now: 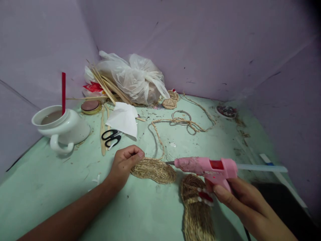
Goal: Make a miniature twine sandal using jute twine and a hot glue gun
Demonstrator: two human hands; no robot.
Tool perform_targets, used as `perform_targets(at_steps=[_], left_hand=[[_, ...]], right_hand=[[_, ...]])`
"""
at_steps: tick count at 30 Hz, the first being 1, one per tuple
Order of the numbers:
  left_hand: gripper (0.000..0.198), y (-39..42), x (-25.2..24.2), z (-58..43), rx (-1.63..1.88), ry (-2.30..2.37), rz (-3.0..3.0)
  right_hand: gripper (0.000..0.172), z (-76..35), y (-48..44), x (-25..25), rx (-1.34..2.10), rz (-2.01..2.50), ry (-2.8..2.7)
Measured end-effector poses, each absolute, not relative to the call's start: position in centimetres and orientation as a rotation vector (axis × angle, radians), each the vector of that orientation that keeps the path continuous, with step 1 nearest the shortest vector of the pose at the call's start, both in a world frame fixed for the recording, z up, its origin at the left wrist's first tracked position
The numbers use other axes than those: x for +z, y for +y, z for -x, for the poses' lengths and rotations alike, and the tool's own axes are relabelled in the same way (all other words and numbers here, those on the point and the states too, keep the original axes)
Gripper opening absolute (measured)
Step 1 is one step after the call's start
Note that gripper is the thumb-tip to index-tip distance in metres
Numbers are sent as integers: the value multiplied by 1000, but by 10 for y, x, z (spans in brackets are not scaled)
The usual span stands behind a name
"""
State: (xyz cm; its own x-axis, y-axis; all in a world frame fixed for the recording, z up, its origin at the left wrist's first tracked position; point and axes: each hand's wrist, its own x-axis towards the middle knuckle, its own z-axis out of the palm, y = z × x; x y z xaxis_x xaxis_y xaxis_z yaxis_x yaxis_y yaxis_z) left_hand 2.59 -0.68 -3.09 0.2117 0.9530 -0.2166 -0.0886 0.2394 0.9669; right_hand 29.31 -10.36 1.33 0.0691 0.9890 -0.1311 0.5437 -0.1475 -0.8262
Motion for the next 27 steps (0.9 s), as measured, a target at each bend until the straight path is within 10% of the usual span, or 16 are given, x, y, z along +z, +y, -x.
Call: perform_targets(at_steps=[27], left_hand=[[23, -10, -26, -27, 932, 1148, -1014]], right_hand=[[33, -347, -56, -2, 795, 2098, -1039]])
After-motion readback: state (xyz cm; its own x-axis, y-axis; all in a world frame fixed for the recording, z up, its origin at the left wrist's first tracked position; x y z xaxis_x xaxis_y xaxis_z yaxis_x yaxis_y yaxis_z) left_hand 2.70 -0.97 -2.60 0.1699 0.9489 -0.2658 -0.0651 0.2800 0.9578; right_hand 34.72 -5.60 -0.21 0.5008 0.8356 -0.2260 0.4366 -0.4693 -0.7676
